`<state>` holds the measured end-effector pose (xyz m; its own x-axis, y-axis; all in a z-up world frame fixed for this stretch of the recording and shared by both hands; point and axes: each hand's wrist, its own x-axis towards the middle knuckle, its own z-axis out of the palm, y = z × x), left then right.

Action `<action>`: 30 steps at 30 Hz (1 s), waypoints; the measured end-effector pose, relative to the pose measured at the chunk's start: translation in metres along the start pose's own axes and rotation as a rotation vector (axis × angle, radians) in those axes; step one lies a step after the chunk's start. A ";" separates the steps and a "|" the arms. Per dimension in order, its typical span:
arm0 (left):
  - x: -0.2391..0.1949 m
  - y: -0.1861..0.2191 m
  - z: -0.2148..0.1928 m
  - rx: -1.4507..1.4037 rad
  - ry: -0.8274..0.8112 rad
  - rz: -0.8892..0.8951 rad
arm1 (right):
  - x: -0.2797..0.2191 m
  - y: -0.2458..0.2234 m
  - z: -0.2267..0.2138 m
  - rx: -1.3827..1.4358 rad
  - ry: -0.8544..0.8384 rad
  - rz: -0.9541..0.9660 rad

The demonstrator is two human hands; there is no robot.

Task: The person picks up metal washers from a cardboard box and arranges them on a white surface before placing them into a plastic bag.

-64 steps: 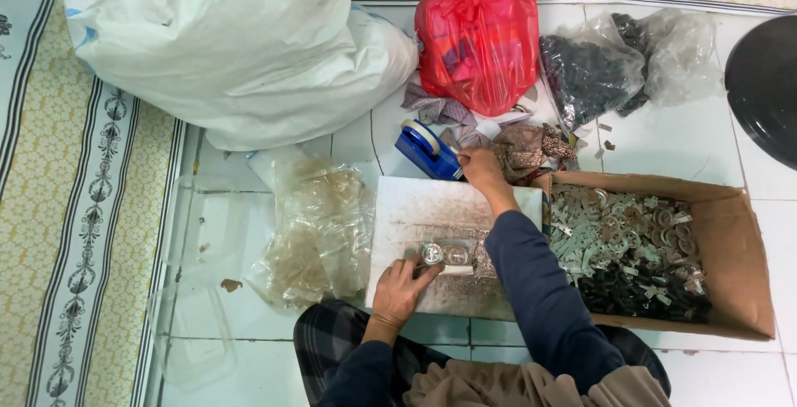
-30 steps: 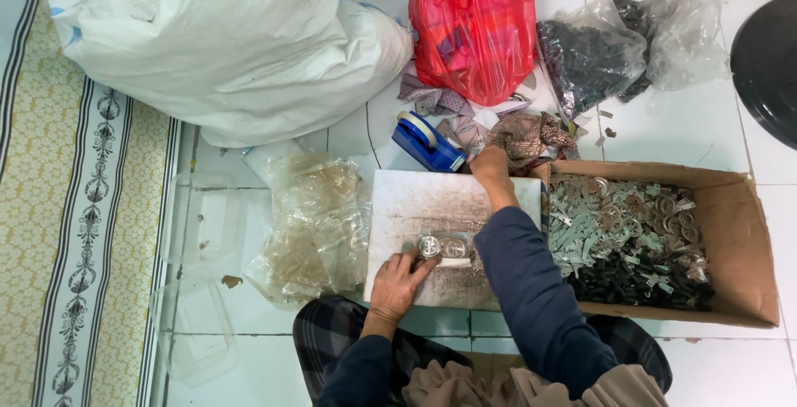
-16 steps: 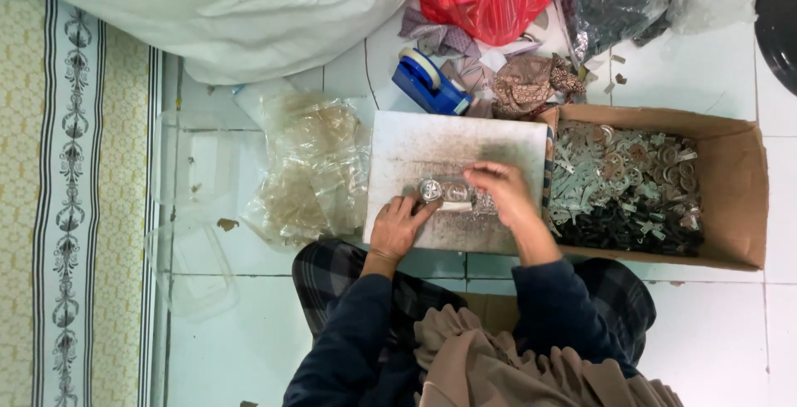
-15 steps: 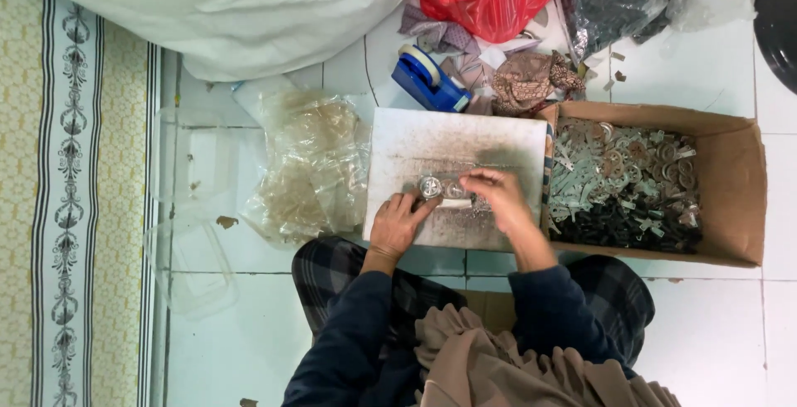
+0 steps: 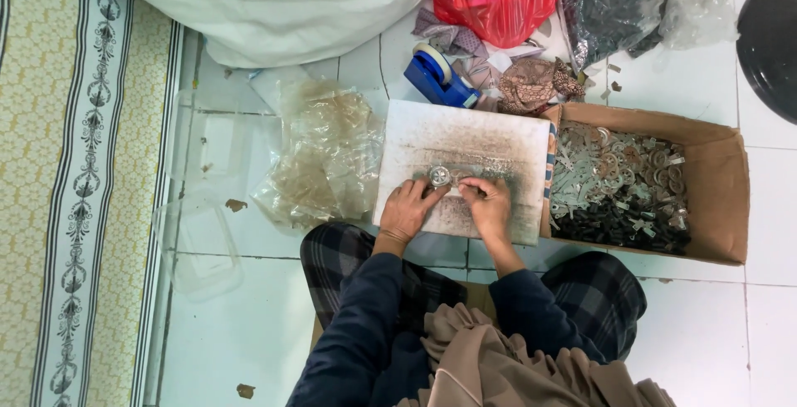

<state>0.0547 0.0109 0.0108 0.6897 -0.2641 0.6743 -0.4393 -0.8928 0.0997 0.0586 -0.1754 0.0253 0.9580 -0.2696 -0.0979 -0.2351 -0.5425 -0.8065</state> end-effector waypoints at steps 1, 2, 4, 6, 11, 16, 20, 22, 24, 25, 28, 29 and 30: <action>0.000 0.000 -0.001 0.001 0.002 0.001 | -0.004 0.002 0.002 0.001 0.001 -0.002; 0.000 0.000 -0.001 0.001 0.002 0.005 | -0.007 0.005 0.005 -0.070 0.052 -0.045; -0.002 -0.001 0.001 0.003 0.007 0.010 | -0.012 0.003 0.009 -0.139 0.104 -0.093; -0.006 -0.001 0.005 -0.002 -0.021 -0.002 | -0.017 -0.003 0.011 -0.113 0.142 -0.090; -0.012 -0.001 0.011 -0.019 -0.040 -0.036 | 0.007 0.002 0.005 -0.158 0.006 0.098; -0.013 0.001 0.005 -0.130 -0.049 -0.240 | 0.026 0.055 0.025 -0.163 0.005 0.061; -0.016 0.005 0.001 -0.507 -0.229 -0.571 | 0.011 0.032 0.031 0.158 -0.008 0.040; -0.022 0.001 -0.006 -0.618 -0.266 -0.707 | -0.001 0.012 0.034 0.296 -0.034 0.017; -0.028 -0.006 -0.012 -0.808 -0.266 -0.841 | -0.010 -0.017 0.035 0.494 -0.082 0.020; -0.034 -0.013 -0.017 -0.791 -0.245 -0.857 | -0.014 -0.031 0.040 0.496 -0.109 0.007; -0.059 -0.039 -0.040 -0.967 -0.161 -1.052 | -0.029 -0.065 0.060 0.591 -0.221 -0.027; -0.070 -0.048 -0.051 -1.019 -0.072 -1.117 | -0.034 -0.073 0.070 0.634 -0.291 0.001; -0.081 -0.058 -0.061 -1.070 0.021 -1.177 | -0.039 -0.080 0.080 0.675 -0.361 0.030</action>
<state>-0.0111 0.1064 -0.0054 0.9179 0.3715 -0.1393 0.1203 0.0740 0.9900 0.0538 -0.0575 0.0470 0.9743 0.0634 -0.2161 -0.2215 0.0959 -0.9704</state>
